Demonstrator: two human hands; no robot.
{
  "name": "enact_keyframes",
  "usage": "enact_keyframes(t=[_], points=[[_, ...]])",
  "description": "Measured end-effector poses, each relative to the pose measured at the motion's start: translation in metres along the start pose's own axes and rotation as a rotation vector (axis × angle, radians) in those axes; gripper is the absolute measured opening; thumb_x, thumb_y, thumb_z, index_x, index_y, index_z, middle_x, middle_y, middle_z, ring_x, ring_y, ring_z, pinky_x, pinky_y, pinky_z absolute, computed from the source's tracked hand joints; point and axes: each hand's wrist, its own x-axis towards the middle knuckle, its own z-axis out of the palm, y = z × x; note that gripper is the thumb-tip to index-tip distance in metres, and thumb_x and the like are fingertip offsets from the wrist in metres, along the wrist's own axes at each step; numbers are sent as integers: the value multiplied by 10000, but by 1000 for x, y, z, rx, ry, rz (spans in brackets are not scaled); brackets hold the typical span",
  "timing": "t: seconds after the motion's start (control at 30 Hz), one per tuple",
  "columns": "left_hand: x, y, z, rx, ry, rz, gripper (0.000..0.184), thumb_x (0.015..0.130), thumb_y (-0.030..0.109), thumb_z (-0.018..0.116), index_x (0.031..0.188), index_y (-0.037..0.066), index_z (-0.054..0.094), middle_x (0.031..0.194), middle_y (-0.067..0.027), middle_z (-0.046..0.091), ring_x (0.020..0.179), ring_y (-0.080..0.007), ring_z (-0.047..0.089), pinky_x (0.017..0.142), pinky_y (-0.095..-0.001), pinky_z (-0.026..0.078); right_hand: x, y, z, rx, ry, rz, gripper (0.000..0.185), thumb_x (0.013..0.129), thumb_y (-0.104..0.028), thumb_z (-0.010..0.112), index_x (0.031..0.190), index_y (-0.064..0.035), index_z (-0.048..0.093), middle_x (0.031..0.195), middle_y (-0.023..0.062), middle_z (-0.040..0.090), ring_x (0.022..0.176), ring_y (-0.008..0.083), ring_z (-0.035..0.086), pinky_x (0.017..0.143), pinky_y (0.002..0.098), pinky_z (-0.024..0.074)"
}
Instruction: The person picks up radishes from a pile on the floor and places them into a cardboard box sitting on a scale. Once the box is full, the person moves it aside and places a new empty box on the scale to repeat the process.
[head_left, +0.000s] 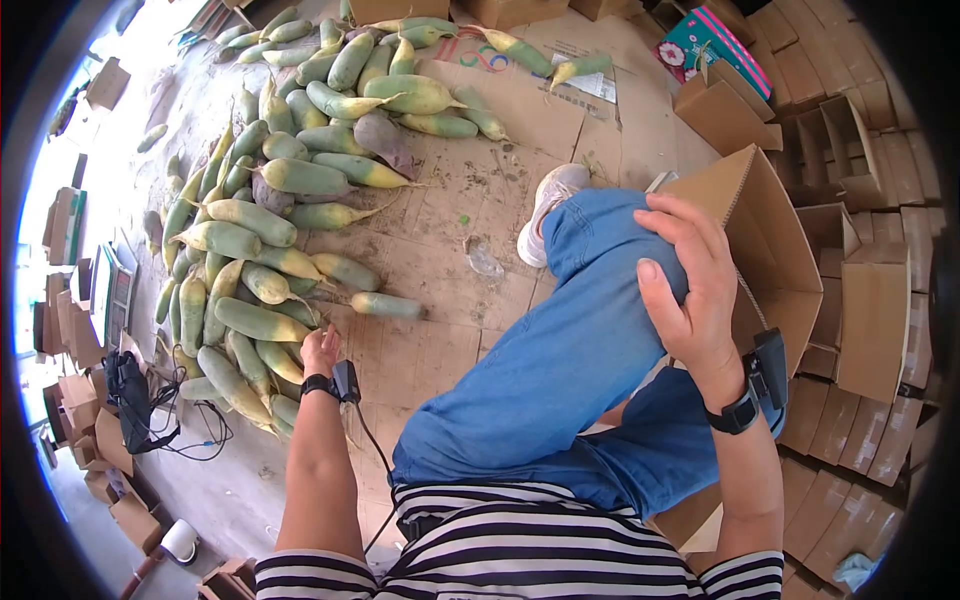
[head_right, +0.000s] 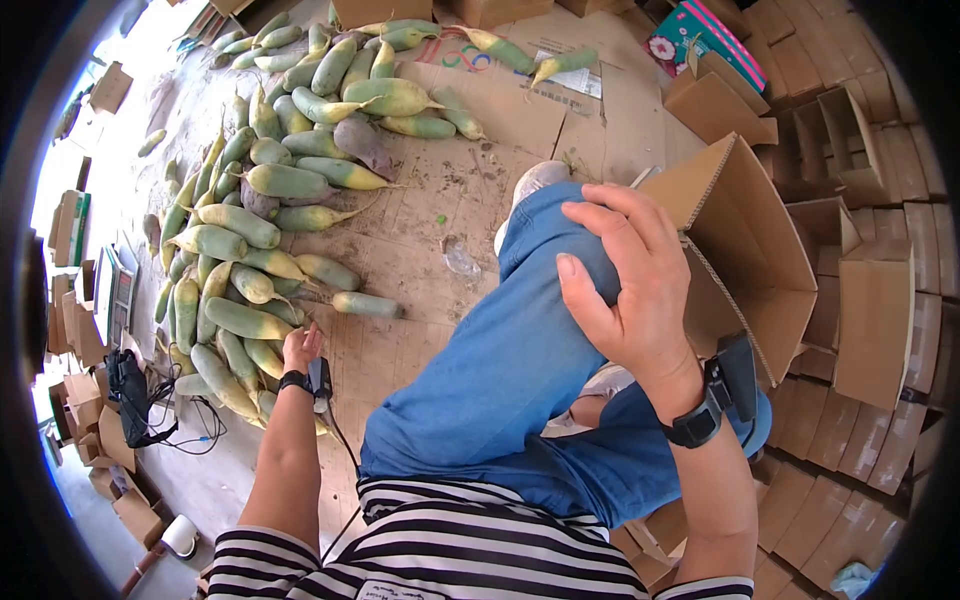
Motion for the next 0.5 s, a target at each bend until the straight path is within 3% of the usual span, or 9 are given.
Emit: enact_keyframes(t=[0.1, 0.13, 0.2, 0.33, 0.4, 0.43, 0.47, 0.5], points=[[-9, 10, 7, 11, -7, -37, 110, 941, 119, 567, 975, 29, 514, 1010, -116, 666, 1063, -258, 672, 781, -417, 562, -2, 2, 1, 15, 31, 18, 319, 790, -183, 686, 1077, -44, 682, 1170, 136, 634, 1063, 334, 598, 922, 394, 478], [29, 10, -9, 35, -48, -87, 193, 972, 237, 599, 969, 60, 523, 973, -49, 653, 988, -197, 679, 766, -409, 561, -2, 2, 1, 12, 36, 3, 318, 785, -187, 689, 1071, -47, 684, 1162, 135, 636, 1061, 336, 601, 920, 397, 481], [15, 10, 8, -70, -149, -160, 245, 996, 324, 582, 969, 86, 529, 922, -19, 642, 796, -155, 659, 663, -379, 546, -2, 4, 0, -6, 51, -3, 317, 780, -191, 693, 1064, -51, 686, 1155, 134, 639, 1059, 337, 604, 918, 400, 484], [-17, 4, 43, 18, -138, -178, 255, 1020, 346, 533, 1000, 92, 529, 910, -39, 639, 667, -148, 592, 613, -344, 515, -2, 7, 2, -1, 86, -36, 311, 763, -213, 707, 1032, -59, 687, 1126, 130, 641, 1046, 337, 609, 900, 415, 498], [-53, 3, 54, 11, -235, -155, 247, 1037, 320, 501, 1028, 74, 522, 853, -33, 605, 634, -136, 547, 609, -310, 475, -2, 7, 3, -2, 94, -42, 320, 756, -229, 712, 1028, -62, 687, 1120, 129, 638, 1036, 338, 610, 892, 414, 500], [-67, 8, 55, -161, -364, -325, 254, 1044, 315, 485, 1044, 62, 514, 804, -27, 560, 603, -130, 504, 616, -293, 444, -2, 7, 5, 6, 110, -45, 328, 752, -242, 715, 1028, -67, 684, 1104, 126, 635, 1024, 338, 608, 887, 418, 499], [-103, 9, 69, -197, -259, -260, 234, 1035, 294, 510, 1025, 60, 518, 762, -5, 523, 582, -122, 473, 594, -290, 408, -2, 6, 5, -4, 121, -41, 328, 752, -242, 715, 1028, -67, 684, 1104, 126, 635, 1024, 338, 608, 887, 418, 499], [-125, 13, 72, -202, -314, -262, 205, 1028, 273, 526, 1018, 68, 523, 767, 1, 538, 575, -117, 470, 588, -280, 399, -1, 5, 6, 10, 124, -46, 327, 754, -246, 714, 1027, -69, 681, 1097, 125, 634, 1021, 338, 607, 888, 421, 497]])
